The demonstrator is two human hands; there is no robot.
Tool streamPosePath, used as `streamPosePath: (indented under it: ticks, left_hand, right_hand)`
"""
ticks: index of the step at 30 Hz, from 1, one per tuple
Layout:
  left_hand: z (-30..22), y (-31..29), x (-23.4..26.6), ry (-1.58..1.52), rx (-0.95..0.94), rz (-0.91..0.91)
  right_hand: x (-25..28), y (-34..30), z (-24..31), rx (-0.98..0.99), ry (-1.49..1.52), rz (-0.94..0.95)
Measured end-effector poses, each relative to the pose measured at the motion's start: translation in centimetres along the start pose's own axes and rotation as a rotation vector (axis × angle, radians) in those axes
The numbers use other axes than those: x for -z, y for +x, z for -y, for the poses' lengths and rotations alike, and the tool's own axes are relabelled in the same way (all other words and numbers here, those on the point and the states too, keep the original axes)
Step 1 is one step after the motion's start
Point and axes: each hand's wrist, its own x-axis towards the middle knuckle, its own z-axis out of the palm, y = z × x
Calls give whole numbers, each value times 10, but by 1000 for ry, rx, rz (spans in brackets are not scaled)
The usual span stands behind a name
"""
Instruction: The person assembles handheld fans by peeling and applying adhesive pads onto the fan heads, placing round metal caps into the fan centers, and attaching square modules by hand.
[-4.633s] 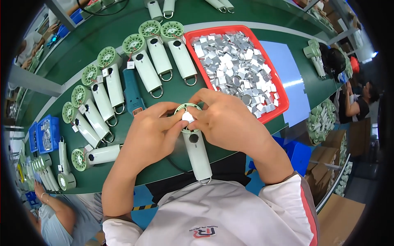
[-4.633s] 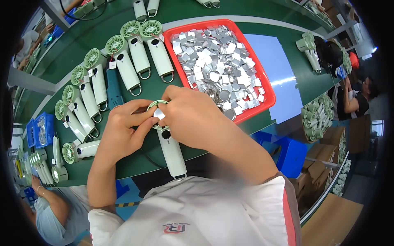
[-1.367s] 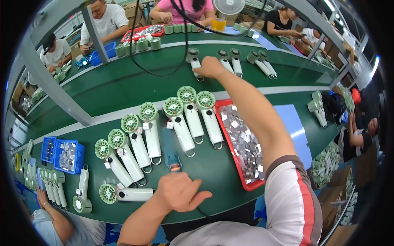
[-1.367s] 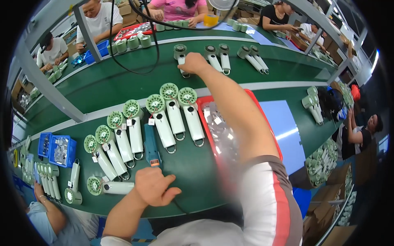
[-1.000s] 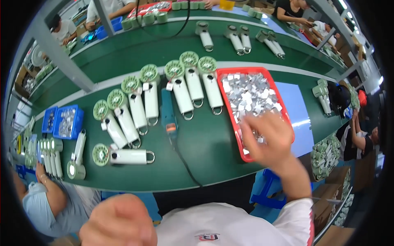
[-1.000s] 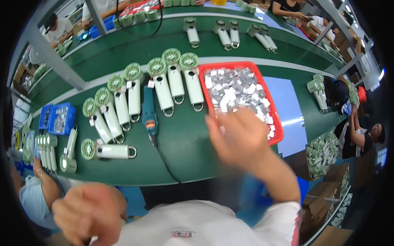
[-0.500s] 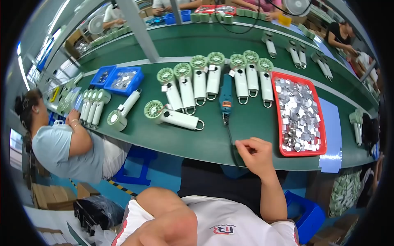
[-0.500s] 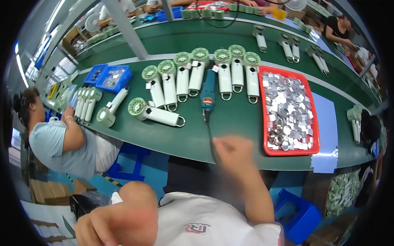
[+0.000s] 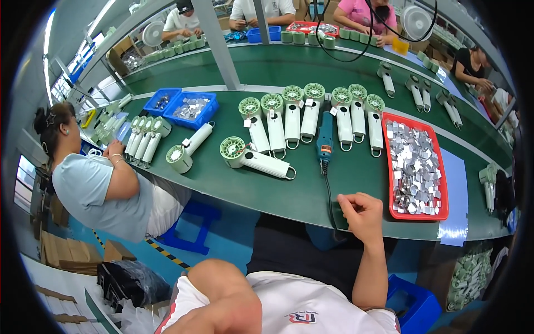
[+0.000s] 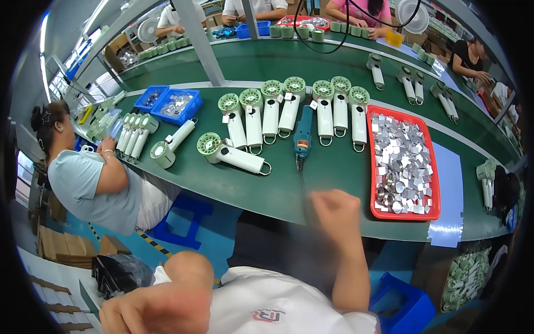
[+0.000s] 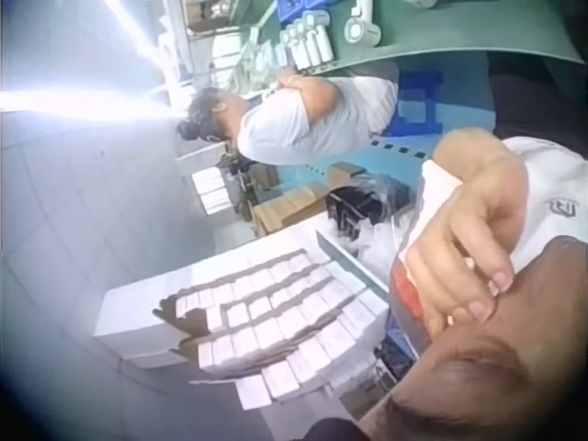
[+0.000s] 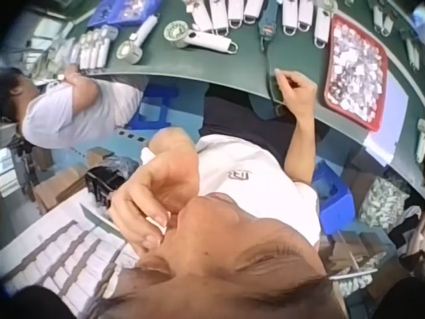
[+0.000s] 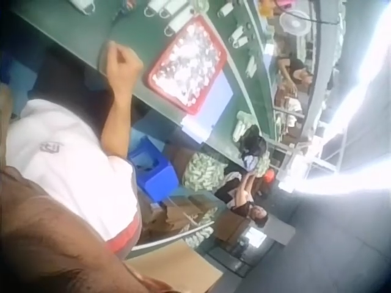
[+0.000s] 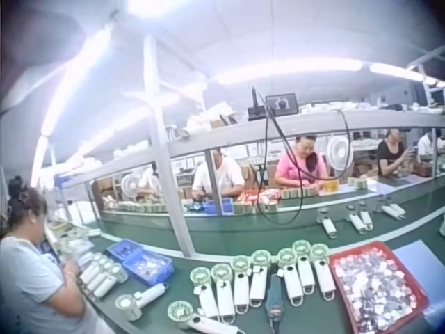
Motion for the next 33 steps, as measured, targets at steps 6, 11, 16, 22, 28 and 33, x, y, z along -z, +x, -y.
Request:
streamPosePath:
  ticks: [6,11,16,22,28,33]
  left_hand:
    - [-14,-20,53,756,107,6]
    - [10,-32,245,1638,622,200]
    - [-17,-57,351,2011,1002,301]
    - [-8,-63,363,1946,1186,304]
    - [-19,-56,396,1971,1120,261]
    - [-36,-24,407,1860,1032,136]
  right_hand:
    - [4,-2,-3,-47,32,-20]
    - [-5,1,-8,99,1,-45]
    - [-5,2,7,-16,25,-16]
    - [-2,-1,-6,31,10,-36]
    - [-3,1,1,131,-15,-48]
    - [-4,3,2,165,-53,-46]
